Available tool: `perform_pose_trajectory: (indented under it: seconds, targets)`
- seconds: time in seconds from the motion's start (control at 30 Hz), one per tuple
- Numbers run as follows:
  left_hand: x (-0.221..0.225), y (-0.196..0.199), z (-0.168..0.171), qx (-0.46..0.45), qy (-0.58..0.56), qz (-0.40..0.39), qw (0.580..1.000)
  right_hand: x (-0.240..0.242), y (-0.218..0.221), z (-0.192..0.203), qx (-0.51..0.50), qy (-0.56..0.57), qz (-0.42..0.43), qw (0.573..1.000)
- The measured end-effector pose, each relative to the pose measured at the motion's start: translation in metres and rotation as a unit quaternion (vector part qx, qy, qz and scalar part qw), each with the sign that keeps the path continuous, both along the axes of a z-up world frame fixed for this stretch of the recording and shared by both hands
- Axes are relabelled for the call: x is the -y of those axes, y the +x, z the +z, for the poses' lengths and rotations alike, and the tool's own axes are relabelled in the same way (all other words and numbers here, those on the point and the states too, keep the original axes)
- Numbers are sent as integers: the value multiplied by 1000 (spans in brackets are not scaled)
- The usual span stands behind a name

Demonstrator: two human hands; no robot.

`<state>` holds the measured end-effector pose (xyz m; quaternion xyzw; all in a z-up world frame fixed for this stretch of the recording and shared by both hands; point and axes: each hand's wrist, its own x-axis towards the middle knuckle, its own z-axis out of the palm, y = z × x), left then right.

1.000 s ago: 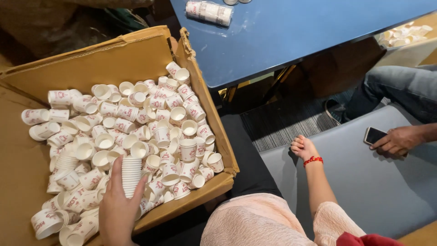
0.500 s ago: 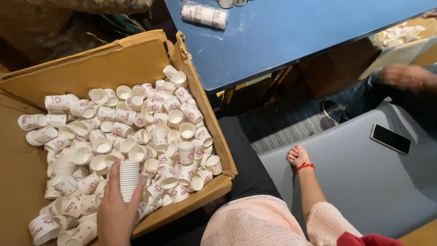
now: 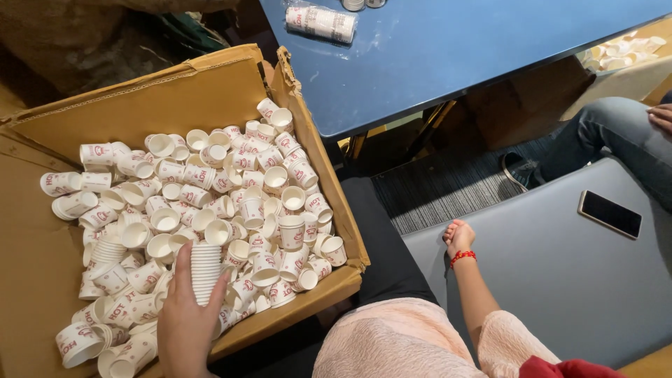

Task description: The recorder is stacking and organizing paper cups from a box and placing them into a plastic sleeve.

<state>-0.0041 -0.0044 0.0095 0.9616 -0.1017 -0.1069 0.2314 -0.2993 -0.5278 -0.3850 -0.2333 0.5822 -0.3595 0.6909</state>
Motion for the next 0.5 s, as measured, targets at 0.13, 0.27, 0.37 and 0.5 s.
perform_pose_trajectory:
  seconds: [0.13,0.27,0.37,0.5]
  targets:
    - [0,0,2,0,2,3,1000,-5,2,7,-26,-11,-8,1000]
    - [1,0,4,-11,1,-1,1000,-6,3,5,-50,-34,4,998]
    - [0,0,2,-1,0,-8,1000,-5,2,3,-47,-36,6,998]
    - [2,2,4,-12,23,-2,1000,-4,3,2,-44,-31,-2,999]
